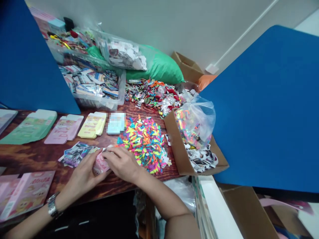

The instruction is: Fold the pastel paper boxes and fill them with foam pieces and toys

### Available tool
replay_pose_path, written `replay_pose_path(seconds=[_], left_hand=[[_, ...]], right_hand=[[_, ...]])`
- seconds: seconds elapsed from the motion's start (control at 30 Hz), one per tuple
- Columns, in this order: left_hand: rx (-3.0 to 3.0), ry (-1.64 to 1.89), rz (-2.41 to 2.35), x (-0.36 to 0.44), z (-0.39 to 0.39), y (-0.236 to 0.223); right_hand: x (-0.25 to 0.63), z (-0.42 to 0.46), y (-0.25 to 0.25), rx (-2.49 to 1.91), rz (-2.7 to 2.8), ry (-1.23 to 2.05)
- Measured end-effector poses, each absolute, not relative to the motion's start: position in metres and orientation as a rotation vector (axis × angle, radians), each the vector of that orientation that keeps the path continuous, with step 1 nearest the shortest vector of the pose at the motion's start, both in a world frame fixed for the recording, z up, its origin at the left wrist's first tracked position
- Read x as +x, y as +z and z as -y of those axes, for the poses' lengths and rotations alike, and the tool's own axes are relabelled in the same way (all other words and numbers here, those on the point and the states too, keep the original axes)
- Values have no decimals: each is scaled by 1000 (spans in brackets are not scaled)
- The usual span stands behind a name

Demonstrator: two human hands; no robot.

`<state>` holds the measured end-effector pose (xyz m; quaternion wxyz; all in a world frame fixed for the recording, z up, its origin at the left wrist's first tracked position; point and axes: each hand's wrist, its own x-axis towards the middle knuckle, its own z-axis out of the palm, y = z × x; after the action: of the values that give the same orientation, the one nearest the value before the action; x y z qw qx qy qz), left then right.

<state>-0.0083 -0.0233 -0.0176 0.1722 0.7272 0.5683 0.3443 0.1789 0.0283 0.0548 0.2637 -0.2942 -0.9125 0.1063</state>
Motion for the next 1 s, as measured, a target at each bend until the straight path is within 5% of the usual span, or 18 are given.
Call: replay_pose_path(seconds=[0.23, 0.53, 1.0], left_hand=[[2022, 904, -1580, -4, 18, -15], [2091, 896, -1636, -20, 11, -11], [2168, 889, -1623, -18, -1, -2]], right_hand=[[189, -67, 50, -672, 2347, 319], [304, -264, 11, -1955, 2014, 148], [332, -366, -38, -2129, 2133, 74]])
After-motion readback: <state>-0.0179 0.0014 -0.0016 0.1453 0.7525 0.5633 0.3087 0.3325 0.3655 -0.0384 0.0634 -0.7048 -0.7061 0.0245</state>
